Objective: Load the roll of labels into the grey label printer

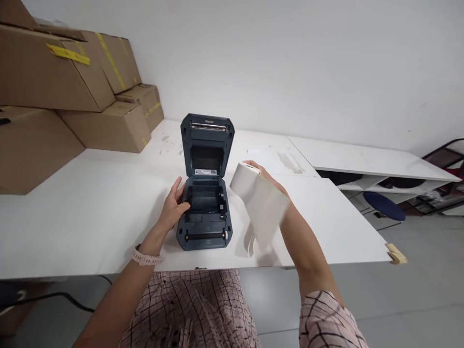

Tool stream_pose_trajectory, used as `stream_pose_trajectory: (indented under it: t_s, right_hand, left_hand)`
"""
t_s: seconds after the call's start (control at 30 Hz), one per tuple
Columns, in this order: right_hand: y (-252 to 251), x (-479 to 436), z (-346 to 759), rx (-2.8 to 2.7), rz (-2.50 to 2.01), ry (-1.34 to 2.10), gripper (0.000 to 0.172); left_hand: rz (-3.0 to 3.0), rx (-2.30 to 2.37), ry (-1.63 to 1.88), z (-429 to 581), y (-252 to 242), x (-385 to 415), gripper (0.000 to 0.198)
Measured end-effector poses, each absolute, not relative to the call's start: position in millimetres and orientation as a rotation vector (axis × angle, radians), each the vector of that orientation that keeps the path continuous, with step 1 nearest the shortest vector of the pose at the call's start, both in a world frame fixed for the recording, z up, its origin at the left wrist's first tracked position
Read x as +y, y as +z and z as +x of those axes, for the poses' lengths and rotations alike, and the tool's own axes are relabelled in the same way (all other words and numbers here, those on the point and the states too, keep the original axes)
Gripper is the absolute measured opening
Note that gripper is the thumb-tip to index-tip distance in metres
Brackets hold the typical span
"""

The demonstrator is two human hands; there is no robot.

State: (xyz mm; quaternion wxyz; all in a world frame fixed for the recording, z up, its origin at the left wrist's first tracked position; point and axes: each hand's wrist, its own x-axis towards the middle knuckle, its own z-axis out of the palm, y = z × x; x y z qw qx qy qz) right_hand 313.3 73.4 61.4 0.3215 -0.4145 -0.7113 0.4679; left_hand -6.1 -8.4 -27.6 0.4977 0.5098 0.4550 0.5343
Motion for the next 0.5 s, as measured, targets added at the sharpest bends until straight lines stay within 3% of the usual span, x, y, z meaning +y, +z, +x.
stream_pose_trajectory:
  t_s: [0.13, 0.23, 0.37, 0.5]
  right_hand:
    - [109, 61, 249, -2.272, -0.931, 1.203, 0.06]
    - [129, 57, 196, -2.809, -1.012, 0.94, 0.066]
    - [123, 58, 153, -3.199, -1.171, 0.587, 0.066]
    - [100, 68, 152, -3.219, -1.172, 0.664, 0.075]
  left_hand:
    - [1.195, 1.112, 1.279, -5, -24, -8, 0.11]
    - [1.185, 1.105, 1.271, -5, -24, -8, 0.113]
    - [1.2, 1.09, 1.289, -6, -25, -9, 0.111]
    - [1.208, 1.082, 1.286, -7, -27, -9, 0.11]
